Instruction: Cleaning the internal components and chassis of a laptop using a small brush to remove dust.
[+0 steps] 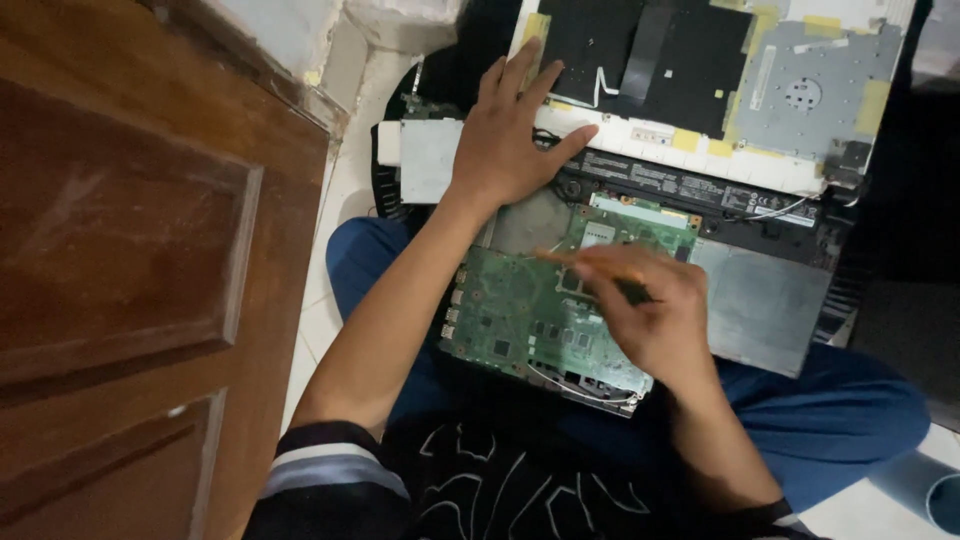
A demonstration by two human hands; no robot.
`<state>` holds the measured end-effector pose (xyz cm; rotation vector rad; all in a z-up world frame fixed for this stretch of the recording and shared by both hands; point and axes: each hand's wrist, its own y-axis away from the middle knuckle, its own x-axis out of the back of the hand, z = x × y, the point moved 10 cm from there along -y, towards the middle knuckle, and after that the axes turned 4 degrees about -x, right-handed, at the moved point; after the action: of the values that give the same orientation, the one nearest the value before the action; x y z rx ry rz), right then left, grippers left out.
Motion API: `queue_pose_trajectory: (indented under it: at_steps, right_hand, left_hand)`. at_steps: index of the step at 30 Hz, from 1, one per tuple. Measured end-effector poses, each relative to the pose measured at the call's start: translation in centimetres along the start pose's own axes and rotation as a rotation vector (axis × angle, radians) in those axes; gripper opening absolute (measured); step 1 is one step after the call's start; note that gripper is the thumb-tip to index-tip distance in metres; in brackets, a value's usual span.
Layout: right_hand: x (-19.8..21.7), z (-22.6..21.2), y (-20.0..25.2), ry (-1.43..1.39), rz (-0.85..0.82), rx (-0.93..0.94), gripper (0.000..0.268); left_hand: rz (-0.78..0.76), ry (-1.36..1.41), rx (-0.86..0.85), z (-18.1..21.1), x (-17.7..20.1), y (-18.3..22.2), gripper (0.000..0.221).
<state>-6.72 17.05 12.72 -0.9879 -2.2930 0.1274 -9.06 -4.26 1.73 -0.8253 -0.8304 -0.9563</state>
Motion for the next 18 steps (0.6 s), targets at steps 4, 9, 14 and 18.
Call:
queue_pose_trajectory:
  at_steps: [4, 9, 14, 18]
  right_hand:
    - [-1.0, 2.0, -0.1, -0.269, -0.224, -0.174, 0.012]
    - [-0.8, 2.4, 0.0, -0.253, -0.310, -0.179, 0.009]
    - [1.0, 3.7, 0.3, -0.155, -0.057, -0.315, 0.012]
    - [-0.9, 3.4, 0.4, -0.318, -0.209, -0.250, 0.014]
  left_hand:
    - [0.029, 0.059, -0.022, 0.3, 0.5, -0.1, 0.080]
    - [0.024, 0.101, 0.004, 0.6, 1.2, -0.1, 0.078]
    - [0.012, 0.102, 0.037, 0.3, 1.1, -0.3, 0.075]
    - [0.272, 0.075, -0.178, 2.3, 3.4, 0.4, 0.050]
